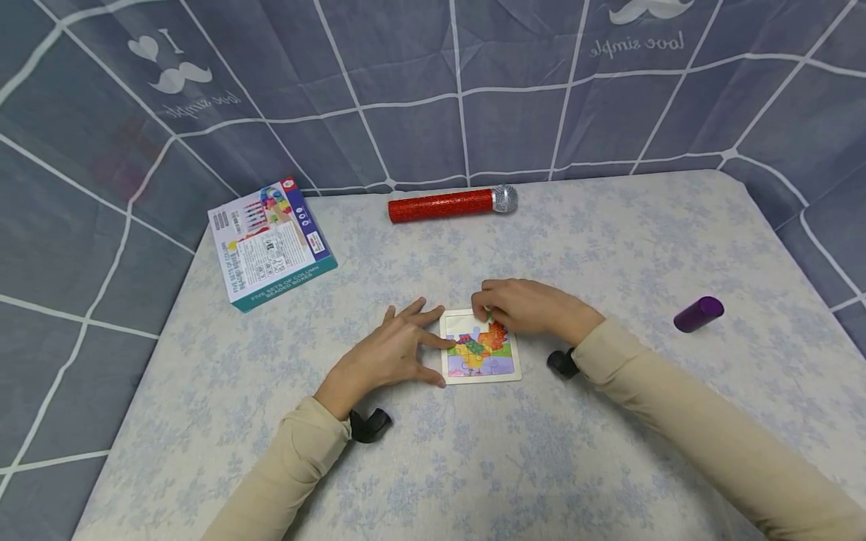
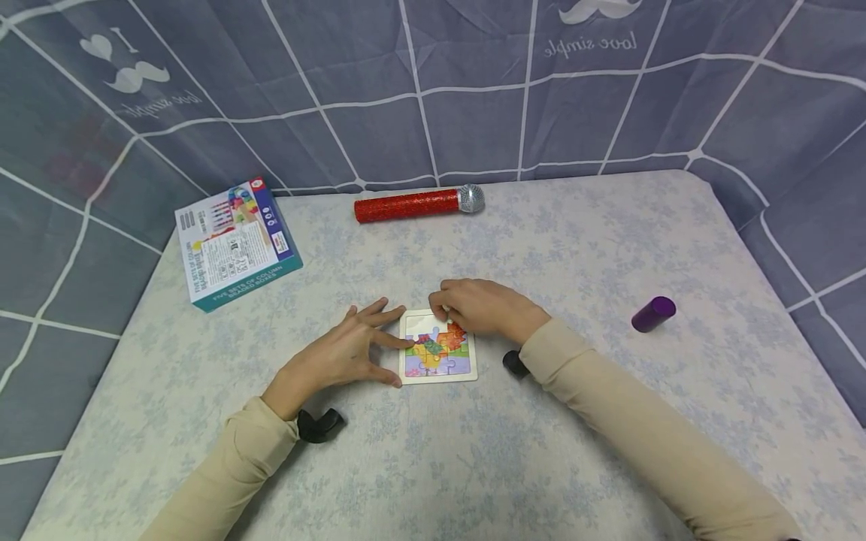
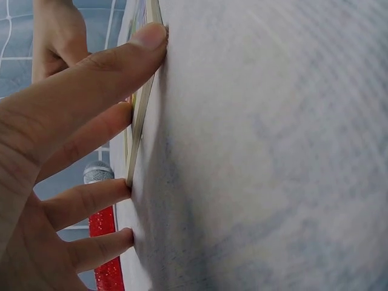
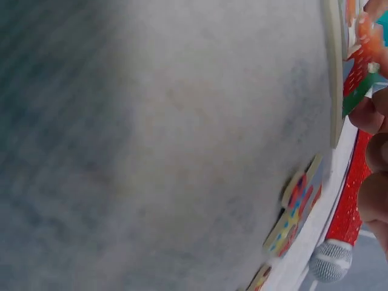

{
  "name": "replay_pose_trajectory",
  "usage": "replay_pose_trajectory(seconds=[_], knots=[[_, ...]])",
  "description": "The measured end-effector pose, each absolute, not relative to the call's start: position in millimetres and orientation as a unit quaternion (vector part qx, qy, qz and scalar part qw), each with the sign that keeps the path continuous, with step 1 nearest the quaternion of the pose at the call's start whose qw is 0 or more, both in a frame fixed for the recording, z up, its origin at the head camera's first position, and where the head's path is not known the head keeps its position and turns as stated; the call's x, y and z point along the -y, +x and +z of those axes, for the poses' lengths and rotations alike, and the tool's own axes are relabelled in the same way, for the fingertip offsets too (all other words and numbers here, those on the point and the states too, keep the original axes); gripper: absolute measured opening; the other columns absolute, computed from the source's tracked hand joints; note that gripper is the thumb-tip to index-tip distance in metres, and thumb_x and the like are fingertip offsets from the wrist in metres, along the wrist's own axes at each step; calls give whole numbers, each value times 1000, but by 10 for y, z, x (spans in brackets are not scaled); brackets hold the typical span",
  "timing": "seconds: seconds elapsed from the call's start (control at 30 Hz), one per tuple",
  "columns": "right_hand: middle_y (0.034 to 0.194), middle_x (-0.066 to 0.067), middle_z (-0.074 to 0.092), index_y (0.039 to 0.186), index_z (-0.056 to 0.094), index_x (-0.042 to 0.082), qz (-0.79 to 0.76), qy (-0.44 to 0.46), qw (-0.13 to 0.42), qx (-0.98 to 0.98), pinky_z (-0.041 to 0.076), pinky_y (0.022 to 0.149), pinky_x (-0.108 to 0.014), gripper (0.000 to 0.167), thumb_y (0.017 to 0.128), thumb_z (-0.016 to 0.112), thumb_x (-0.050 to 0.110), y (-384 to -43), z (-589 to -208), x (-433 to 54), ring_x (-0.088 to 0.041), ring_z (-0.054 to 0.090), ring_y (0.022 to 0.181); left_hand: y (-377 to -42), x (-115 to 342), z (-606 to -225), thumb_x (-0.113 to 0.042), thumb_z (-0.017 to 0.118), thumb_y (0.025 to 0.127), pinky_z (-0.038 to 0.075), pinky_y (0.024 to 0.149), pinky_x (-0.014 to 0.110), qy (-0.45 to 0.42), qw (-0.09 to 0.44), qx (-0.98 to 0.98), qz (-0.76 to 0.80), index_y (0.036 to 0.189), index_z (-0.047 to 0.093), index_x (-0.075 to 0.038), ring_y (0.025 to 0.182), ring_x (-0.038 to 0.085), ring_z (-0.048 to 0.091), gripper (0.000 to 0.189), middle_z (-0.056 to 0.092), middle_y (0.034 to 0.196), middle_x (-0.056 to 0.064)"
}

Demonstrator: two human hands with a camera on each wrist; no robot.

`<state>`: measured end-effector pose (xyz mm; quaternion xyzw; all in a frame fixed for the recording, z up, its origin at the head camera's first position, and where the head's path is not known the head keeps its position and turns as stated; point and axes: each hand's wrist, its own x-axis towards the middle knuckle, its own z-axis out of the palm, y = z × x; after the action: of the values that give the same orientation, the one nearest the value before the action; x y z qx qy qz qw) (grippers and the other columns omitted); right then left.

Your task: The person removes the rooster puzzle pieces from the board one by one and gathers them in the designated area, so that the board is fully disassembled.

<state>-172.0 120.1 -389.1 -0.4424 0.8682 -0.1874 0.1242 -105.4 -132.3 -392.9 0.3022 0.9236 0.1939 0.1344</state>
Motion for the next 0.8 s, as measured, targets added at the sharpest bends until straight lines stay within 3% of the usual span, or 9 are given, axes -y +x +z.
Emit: replay_pose_trajectory(seconds=[0.3, 0.47, 0.7, 0.8], knots=[[88, 5, 56, 93, 63, 17, -265, -410, 154, -859, 44, 70, -32, 13, 92, 59, 4, -1699, -3840, -1321, -13, 50, 76, -1051, 1313, -3916, -44, 89, 67, 19, 104, 74, 301, 130, -926, 189, 120, 73, -22, 145, 41, 22, 60, 42, 151, 14], [90, 3, 59, 103, 65, 15, -307, -380, 179, -854, 46, 70, -32, 12, 93, 67, 9, -1703, -3852, -1360, -14, 53, 75, -1051, 1310, -3930, -44, 89, 67, 19, 103, 75, 301, 131, -925, 190, 120, 73, -21, 145, 42, 22, 60, 42, 151, 13], [77, -4, 65, 98, 74, 13, -392, -290, 224, -844, 43, 51, -27, 9, 91, 70, 10, -1707, -3860, -1414, -15, 50, 55, -1050, 1307, -3934, -44, 89, 67, 19, 103, 75, 302, 131, -925, 191, 120, 73, -22, 145, 42, 22, 60, 42, 151, 13], [83, -4, 71, 97, 76, 11, -421, -263, 241, -834, 42, 50, -27, 10, 90, 70, 10, -1725, -3855, -1457, -17, 51, 56, -1048, 1305, -3937, -44, 89, 67, 18, 103, 75, 303, 132, -924, 193, 120, 73, -22, 145, 42, 21, 59, 41, 152, 13]])
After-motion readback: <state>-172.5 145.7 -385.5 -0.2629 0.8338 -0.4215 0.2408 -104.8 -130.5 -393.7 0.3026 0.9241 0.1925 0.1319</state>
